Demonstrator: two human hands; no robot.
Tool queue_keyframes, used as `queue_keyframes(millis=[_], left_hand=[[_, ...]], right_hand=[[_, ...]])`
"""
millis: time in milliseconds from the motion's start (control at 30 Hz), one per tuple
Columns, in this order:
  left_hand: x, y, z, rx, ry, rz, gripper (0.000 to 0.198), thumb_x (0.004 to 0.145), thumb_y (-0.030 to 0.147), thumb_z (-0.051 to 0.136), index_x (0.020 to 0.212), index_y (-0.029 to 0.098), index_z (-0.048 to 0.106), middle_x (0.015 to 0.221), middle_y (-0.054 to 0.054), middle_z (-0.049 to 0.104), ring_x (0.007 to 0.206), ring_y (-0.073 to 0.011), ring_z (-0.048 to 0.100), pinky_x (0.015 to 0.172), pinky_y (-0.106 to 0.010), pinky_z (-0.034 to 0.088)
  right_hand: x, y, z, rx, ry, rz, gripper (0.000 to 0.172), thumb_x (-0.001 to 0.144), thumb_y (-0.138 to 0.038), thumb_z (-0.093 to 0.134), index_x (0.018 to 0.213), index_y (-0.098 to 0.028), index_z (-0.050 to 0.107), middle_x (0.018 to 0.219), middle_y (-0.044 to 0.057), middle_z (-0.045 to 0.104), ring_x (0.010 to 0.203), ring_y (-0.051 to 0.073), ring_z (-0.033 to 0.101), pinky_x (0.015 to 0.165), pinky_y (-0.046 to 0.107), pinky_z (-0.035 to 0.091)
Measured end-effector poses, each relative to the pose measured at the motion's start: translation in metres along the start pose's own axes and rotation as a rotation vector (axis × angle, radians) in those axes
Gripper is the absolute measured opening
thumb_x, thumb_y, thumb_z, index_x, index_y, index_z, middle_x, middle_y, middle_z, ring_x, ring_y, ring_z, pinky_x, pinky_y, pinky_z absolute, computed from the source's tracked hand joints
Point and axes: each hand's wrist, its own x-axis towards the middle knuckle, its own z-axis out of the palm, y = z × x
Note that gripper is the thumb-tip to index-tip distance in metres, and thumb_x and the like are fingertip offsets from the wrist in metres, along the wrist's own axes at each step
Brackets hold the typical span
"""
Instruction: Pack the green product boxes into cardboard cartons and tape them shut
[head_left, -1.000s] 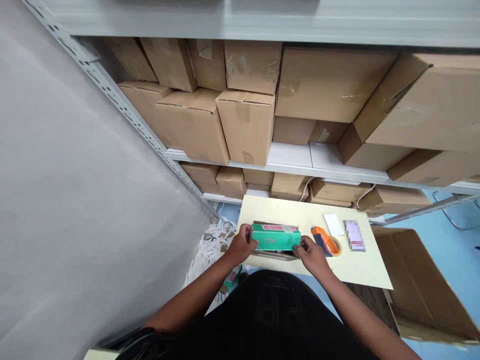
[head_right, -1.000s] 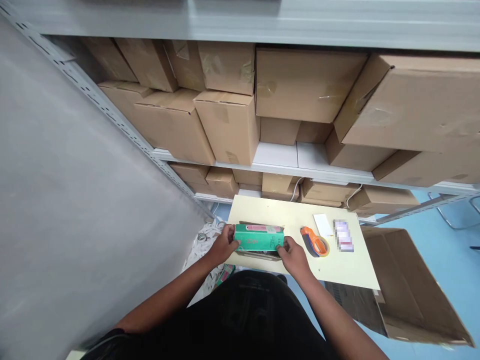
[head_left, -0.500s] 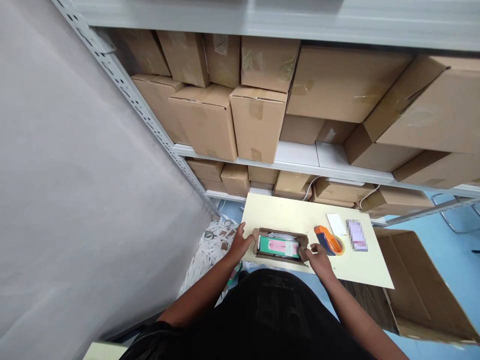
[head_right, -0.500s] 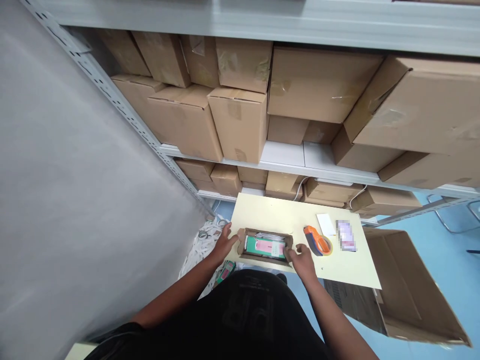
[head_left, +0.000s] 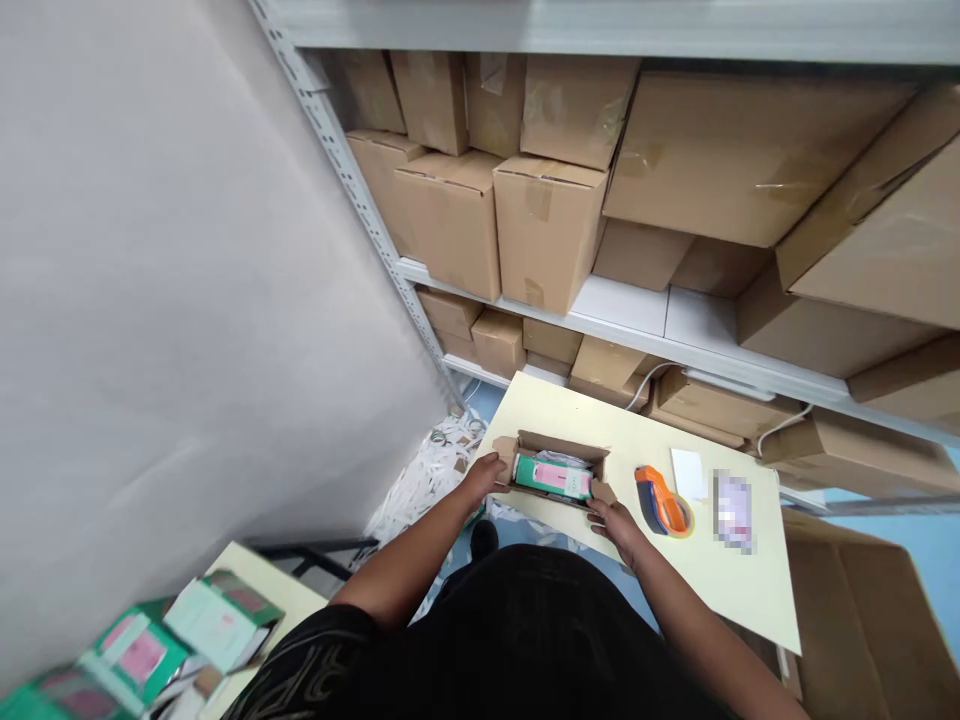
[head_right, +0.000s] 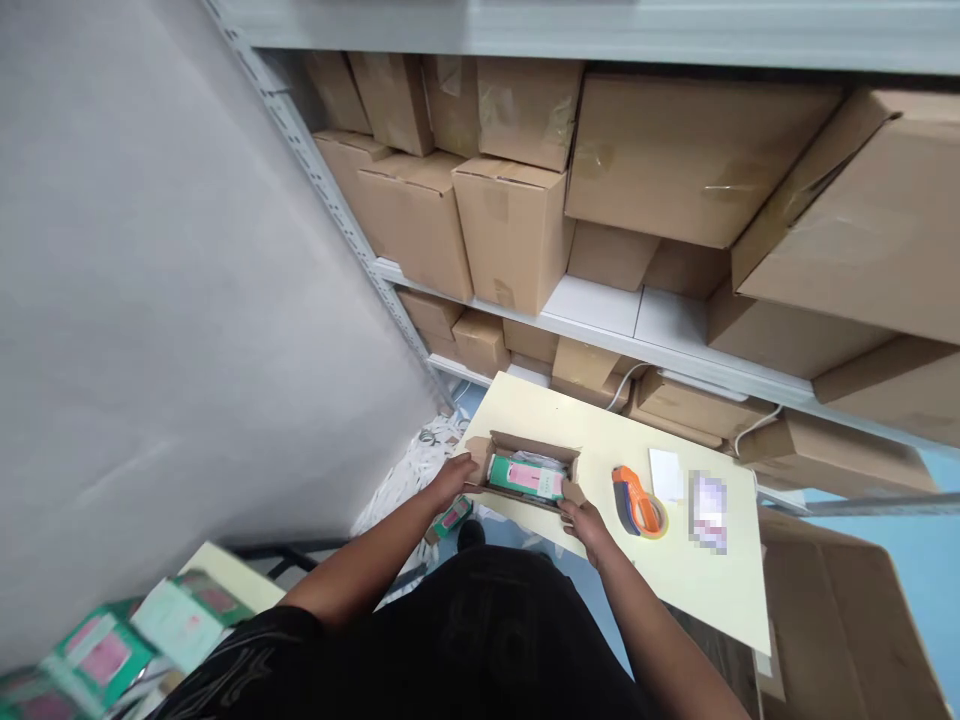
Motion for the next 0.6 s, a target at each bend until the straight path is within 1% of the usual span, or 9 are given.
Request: queue_keyframes(millis=[100, 200, 300, 400, 500, 600], left_hand=[[-0.019, -0.017, 0.013, -0.057, 0.092, 0.073, 0.042, 0.072, 0.038, 0.076, 0.106, 0.017, 0.064, 0.105, -0.009, 0.071, 0.098, -0.0218, 0.069, 0.084, -0.035, 0.059], [-0.045, -0.037, 0.024, -0.131, 0.208, 0.127, 0.043, 0.074, 0.037, 0.072, 0.112, 0.017, 0.066, 0.103, -0.008, 0.074, 0.096, -0.0222, 0.071, 0.086, -0.036, 0.058], [-0.079, -0.058, 0.024, -0.161, 0.334, 0.228, 0.042, 0.076, 0.037, 0.066, 0.114, 0.018, 0.067, 0.106, -0.006, 0.075, 0.102, -0.0245, 0.070, 0.092, -0.039, 0.055], [-0.121, -0.081, 0.015, -0.098, 0.466, 0.355, 0.039, 0.079, 0.039, 0.062, 0.112, 0.019, 0.069, 0.110, -0.005, 0.076, 0.110, -0.0266, 0.067, 0.101, -0.040, 0.051], [-0.166, -0.105, 0.008, -0.116, 0.588, 0.394, 0.040, 0.081, 0.041, 0.060, 0.114, 0.019, 0.070, 0.113, -0.006, 0.075, 0.113, -0.0279, 0.066, 0.104, -0.040, 0.048], [-0.212, -0.131, 0.003, -0.195, 0.678, 0.421, 0.043, 0.083, 0.042, 0.060, 0.118, 0.019, 0.069, 0.115, -0.006, 0.075, 0.114, -0.0288, 0.065, 0.104, -0.040, 0.048]], right_hand=[[0.011, -0.010, -0.009, -0.117, -0.053, -0.050, 0.043, 0.070, -0.048, 0.077, 0.098, -0.015, 0.071, 0.097, 0.012, 0.077, 0.090, 0.026, 0.074, 0.071, 0.031, 0.058], [0.015, -0.021, -0.012, -0.232, -0.118, -0.090, 0.038, 0.072, -0.049, 0.074, 0.088, -0.015, 0.073, 0.086, 0.012, 0.077, 0.087, 0.029, 0.074, 0.069, 0.032, 0.057], [0.010, -0.029, -0.007, -0.400, -0.184, -0.179, 0.037, 0.074, -0.051, 0.069, 0.085, -0.016, 0.075, 0.080, 0.012, 0.077, 0.087, 0.031, 0.074, 0.069, 0.035, 0.055], [-0.005, -0.035, 0.004, -0.571, -0.261, -0.267, 0.040, 0.076, -0.056, 0.066, 0.083, -0.018, 0.076, 0.080, 0.012, 0.077, 0.086, 0.033, 0.073, 0.070, 0.036, 0.052], [-0.024, -0.035, 0.022, -0.745, -0.332, -0.304, 0.046, 0.077, -0.064, 0.063, 0.074, -0.020, 0.074, 0.078, 0.013, 0.076, 0.085, 0.034, 0.072, 0.069, 0.037, 0.050], [-0.042, -0.032, 0.047, -0.877, -0.401, -0.324, 0.046, 0.077, -0.066, 0.062, 0.069, -0.022, 0.073, 0.076, 0.013, 0.075, 0.083, 0.034, 0.071, 0.067, 0.038, 0.049]])
